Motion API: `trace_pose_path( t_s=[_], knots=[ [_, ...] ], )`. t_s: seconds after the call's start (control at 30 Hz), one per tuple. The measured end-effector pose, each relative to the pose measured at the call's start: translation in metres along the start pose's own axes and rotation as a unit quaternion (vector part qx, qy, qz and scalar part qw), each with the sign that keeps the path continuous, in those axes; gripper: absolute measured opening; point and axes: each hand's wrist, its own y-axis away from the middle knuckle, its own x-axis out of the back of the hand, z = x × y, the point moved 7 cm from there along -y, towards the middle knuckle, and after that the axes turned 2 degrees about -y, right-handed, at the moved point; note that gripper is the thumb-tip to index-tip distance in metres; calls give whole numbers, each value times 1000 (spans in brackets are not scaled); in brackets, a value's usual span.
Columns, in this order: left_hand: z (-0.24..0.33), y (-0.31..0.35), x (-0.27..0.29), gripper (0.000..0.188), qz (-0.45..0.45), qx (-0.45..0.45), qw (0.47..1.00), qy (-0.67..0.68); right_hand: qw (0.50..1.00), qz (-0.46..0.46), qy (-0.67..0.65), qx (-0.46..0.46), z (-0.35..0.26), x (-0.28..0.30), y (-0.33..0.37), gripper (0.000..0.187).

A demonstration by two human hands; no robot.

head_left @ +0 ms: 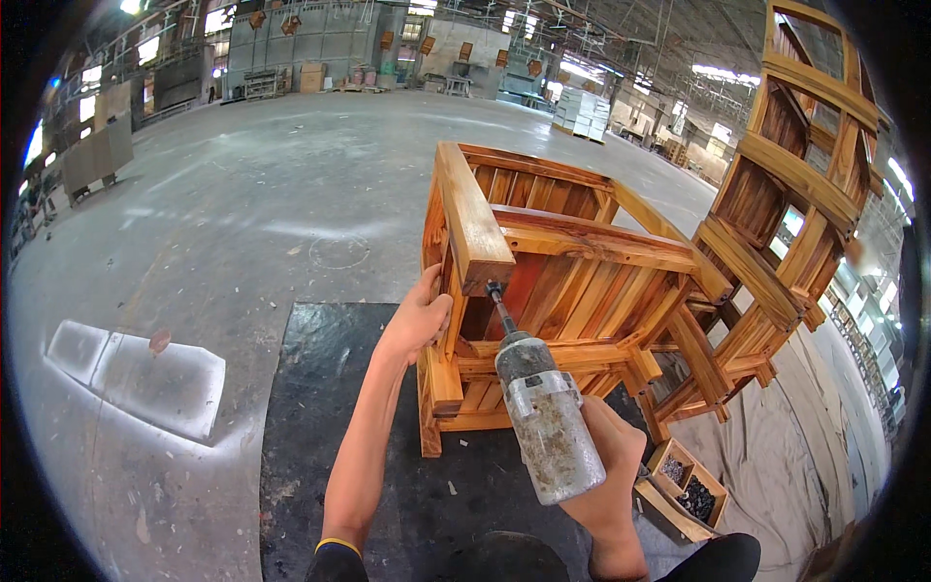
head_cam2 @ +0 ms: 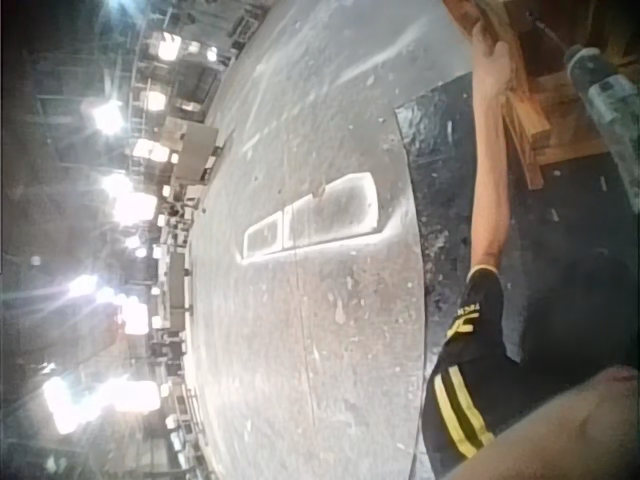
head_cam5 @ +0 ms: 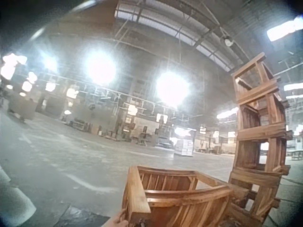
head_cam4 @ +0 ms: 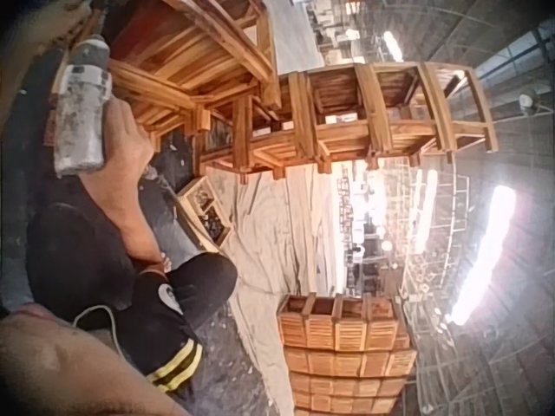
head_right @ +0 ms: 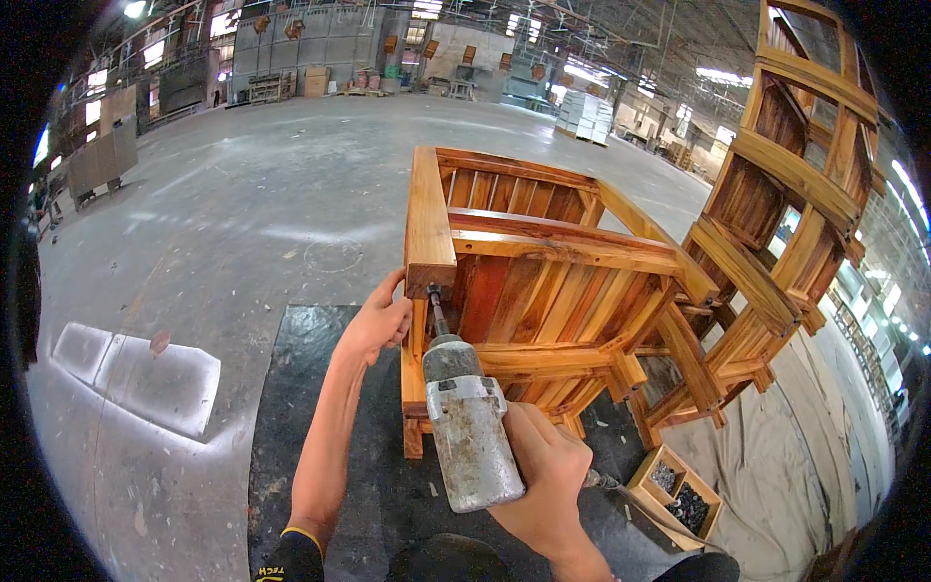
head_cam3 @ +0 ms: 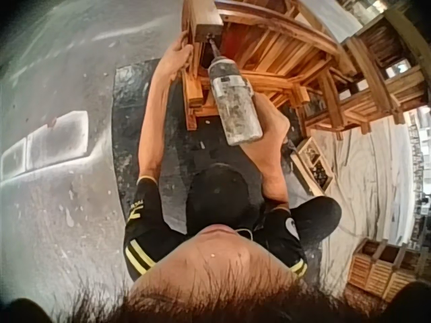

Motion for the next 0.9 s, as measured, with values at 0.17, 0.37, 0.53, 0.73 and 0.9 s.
trace_pose_path(
  t_s=[0.17, 0.37, 0.53, 0.73, 0.9],
  knots=[
    [1, 3, 2, 62, 27, 0, 1000, 2, 1000, -6, -9, -7, -1, -3, -2, 29],
    [-1, -2, 0, 61, 29, -20, 999, 10, 1000, -12, 17, -5, -7, -4, -6, 29],
    [-4, 3, 4, 62, 34, 3, 999, 24, 999, -8, 32, 4, -10, -8, -8, 27],
    [2, 3, -4, 61, 46, -15, 999, -8, 999, 4, 48, 19, -9, -8, -7, 28],
    [1, 0, 3, 60, 81, -74, 993, -46, 999, 14, 40, 19, -15, -8, -9, 26]
  ],
)
